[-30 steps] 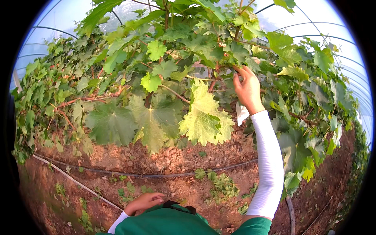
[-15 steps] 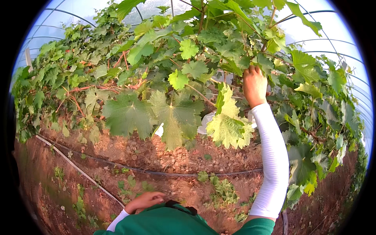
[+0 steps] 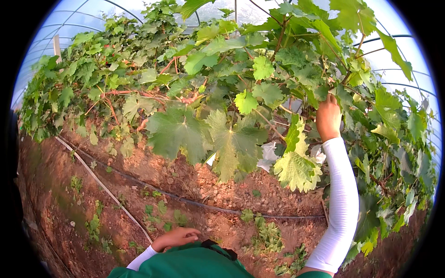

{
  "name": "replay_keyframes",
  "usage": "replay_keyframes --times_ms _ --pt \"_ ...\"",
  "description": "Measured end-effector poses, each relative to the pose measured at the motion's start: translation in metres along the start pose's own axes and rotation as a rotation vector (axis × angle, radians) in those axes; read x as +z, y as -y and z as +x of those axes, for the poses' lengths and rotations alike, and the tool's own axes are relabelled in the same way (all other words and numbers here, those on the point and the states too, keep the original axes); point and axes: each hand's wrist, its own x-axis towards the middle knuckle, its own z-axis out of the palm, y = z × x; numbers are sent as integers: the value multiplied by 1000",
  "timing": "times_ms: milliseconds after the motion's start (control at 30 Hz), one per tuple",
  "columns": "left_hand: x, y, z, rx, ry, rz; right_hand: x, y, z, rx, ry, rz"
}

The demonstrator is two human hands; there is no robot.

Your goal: The person walks along rows of grapevines in a greenhouse and repeatedly reaches up to pluck small leaves or shoots from the vines by hand. The removed plant material is dropped to the ground as the person continues down the row.

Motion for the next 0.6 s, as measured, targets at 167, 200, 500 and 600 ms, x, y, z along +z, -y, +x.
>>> replay_keyframes --times_ms 167,200,500,600 --pt "5 2 3 34 -26 -2 -4 -4 -1 -48 44 -59" --pt "5 1 2 31 -17 -1 -5 -2 -1 -43 59 -51" --pt "8 10 -5 10 -37 -2 -12 13 -4 -2 106 -144" --pt "9 8 -8 -5 -28 -3 -14 17 -5 52 220 -186"
